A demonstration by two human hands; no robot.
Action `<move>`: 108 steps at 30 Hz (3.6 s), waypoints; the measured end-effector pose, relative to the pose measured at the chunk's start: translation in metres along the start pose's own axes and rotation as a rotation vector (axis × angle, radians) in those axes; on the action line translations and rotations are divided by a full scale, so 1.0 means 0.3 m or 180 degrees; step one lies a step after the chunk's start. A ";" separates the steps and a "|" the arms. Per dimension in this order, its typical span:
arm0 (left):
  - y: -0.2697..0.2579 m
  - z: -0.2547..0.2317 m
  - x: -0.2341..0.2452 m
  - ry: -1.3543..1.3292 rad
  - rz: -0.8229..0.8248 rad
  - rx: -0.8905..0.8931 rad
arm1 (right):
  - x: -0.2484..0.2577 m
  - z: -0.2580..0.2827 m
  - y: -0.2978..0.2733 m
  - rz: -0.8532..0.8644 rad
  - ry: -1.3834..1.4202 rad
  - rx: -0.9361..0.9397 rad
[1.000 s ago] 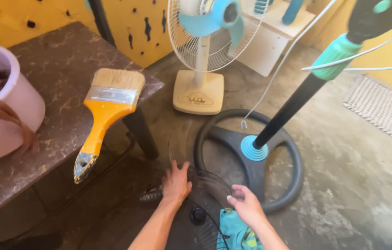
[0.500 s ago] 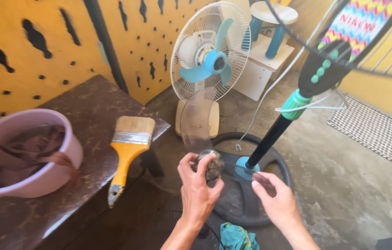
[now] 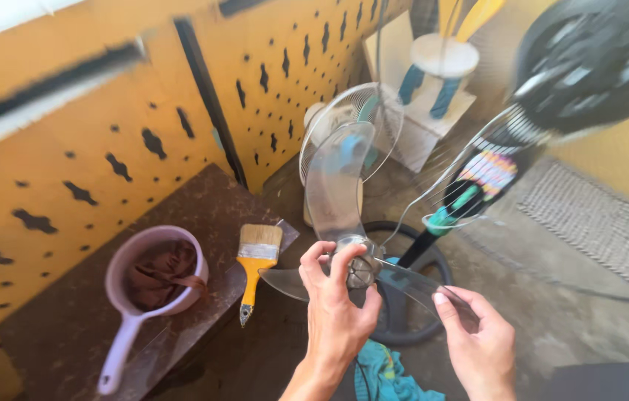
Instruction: The person assembles a standing fan by attaching the fan blades to the motor hub, securing them with a nut, and then attaching both the front and rear wire cages. The person tightens the components by hand and adjusts the cage alignment.
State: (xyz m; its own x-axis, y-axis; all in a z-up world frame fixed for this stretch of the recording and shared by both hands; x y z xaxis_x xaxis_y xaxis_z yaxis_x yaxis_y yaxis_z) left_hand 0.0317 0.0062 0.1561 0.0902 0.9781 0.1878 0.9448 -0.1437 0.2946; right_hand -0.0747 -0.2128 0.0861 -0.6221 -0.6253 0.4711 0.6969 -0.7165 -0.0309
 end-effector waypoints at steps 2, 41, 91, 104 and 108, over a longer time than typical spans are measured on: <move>0.029 -0.119 0.026 -0.0112 -0.0102 0.0052 | 0.076 0.110 -0.023 -0.0094 -0.0138 0.0016; 0.260 -0.595 -0.128 -0.1761 -0.0834 0.1028 | 0.520 1.078 0.249 0.2091 -0.0954 0.1502; 0.240 -0.251 -0.241 -0.2769 -0.1233 0.2085 | 0.670 0.996 0.645 0.1164 0.0473 0.1700; 0.314 -0.219 -0.272 -0.2486 -0.1180 0.1992 | 0.327 0.873 0.815 0.1914 -0.2654 0.3373; 0.335 -0.254 -0.262 -0.2151 -0.0827 0.1983 | 0.259 0.778 0.857 0.1912 -0.3464 0.3089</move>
State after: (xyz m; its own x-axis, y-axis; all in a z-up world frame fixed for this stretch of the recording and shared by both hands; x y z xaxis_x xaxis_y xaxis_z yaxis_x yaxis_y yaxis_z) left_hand 0.0955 -0.0966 0.2424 -0.1674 0.8764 -0.4516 0.9412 0.0058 -0.3377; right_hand 0.1394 -0.3733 0.3204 0.0650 0.0850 0.9943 0.9576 0.2749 -0.0861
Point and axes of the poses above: each hand's wrist, its own y-axis towards the middle knuckle, its own x-axis out of the back of the hand, z = x × y, the point moved 6 cm from there along y, towards the middle knuckle, and after that the axes turned 10 degrees about -y, right-handed, at the moved point
